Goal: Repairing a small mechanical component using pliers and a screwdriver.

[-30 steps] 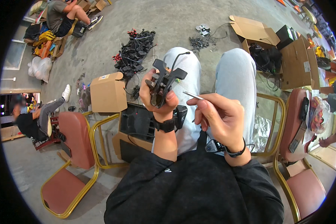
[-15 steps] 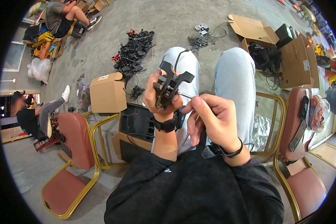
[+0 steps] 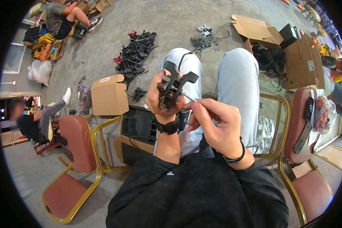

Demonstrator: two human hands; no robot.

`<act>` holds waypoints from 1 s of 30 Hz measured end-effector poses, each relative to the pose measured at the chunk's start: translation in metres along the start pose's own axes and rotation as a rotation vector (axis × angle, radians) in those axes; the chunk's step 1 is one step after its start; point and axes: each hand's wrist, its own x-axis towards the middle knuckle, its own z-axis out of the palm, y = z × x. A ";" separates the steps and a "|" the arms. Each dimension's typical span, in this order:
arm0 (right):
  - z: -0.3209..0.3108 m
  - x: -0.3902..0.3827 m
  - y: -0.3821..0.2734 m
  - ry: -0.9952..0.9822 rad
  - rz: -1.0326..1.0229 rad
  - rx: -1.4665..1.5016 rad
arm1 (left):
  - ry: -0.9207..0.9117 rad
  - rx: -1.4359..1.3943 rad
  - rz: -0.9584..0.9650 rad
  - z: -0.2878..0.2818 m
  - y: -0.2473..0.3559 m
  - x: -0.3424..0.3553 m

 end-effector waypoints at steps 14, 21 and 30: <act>-0.017 0.011 0.009 0.015 -0.346 -0.461 | 0.045 0.021 -0.028 0.000 -0.003 -0.001; -0.017 0.006 0.000 -0.027 -0.118 -0.210 | 0.017 -0.032 -0.010 0.001 -0.003 -0.001; -0.008 0.003 -0.001 -0.048 0.033 -0.008 | -0.009 -0.008 -0.034 -0.001 -0.002 -0.002</act>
